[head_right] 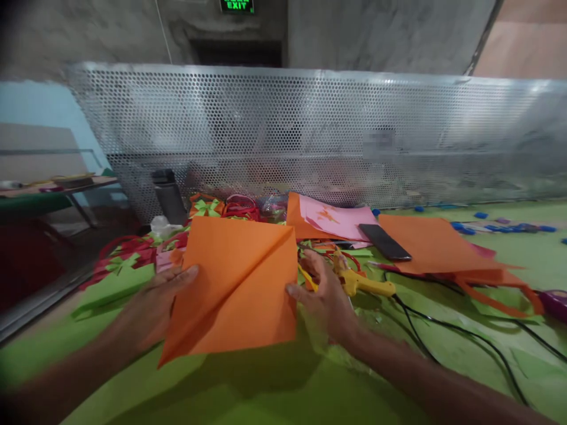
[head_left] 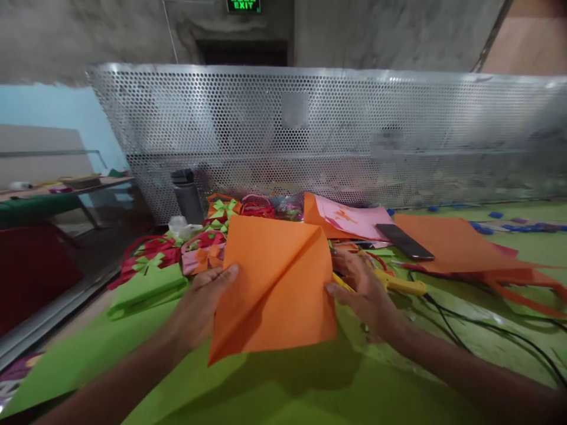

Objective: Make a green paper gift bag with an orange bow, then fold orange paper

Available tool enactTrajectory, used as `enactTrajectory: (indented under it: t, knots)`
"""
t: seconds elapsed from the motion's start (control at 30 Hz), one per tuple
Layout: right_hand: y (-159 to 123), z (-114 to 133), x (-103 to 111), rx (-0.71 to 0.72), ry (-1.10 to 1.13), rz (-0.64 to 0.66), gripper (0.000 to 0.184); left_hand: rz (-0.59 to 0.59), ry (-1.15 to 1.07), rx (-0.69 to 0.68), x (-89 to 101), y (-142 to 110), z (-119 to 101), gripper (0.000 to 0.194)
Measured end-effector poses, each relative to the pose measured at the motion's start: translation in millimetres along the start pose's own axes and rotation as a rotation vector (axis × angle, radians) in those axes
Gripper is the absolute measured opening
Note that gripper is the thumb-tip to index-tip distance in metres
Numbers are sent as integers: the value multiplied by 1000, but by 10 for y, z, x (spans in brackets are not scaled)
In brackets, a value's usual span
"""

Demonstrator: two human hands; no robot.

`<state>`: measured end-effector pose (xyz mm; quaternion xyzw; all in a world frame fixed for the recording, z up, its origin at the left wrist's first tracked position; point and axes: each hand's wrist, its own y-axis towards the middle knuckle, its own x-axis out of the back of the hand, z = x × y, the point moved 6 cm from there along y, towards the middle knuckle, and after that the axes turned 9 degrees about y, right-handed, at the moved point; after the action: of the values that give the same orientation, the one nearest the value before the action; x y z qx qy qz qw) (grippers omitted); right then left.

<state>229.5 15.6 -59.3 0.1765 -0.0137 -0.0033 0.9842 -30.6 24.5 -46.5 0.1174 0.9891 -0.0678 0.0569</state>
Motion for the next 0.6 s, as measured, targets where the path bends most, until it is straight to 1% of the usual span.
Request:
enactTrajectory:
  t: [0.07, 0.17, 0.2, 0.27, 0.37, 0.43, 0.5, 0.6]
  knots:
    - [-21, -66, -55, -108, 129, 56, 65, -36, -59, 17, -21, -10, 27, 30]
    - [-76, -88, -163, -221, 325, 156, 49, -55, -84, 15, -46, -35, 26, 30]
    - [-93, -84, -184, -245, 359, 165, 46, -48, -89, 18, -55, -40, 25, 31]
    - [-125, -76, -214, -296, 415, 167, 44, -37, -102, 37, -67, -42, 31, 33]
    - [-153, -63, -234, -353, 500, 163, 45, -57, -118, 67, -48, -20, 46, 34]
    - [-145, -53, -217, -346, 510, 149, 47, -70, -149, 77, -22, 9, 48, 33]
    - [-128, -59, -181, -330, 478, 123, 55, -84, -164, 69, 14, 40, 31, 30]
    - [-118, -76, -135, -294, 404, 106, 70, -113, -108, 44, 72, 69, -12, 25]
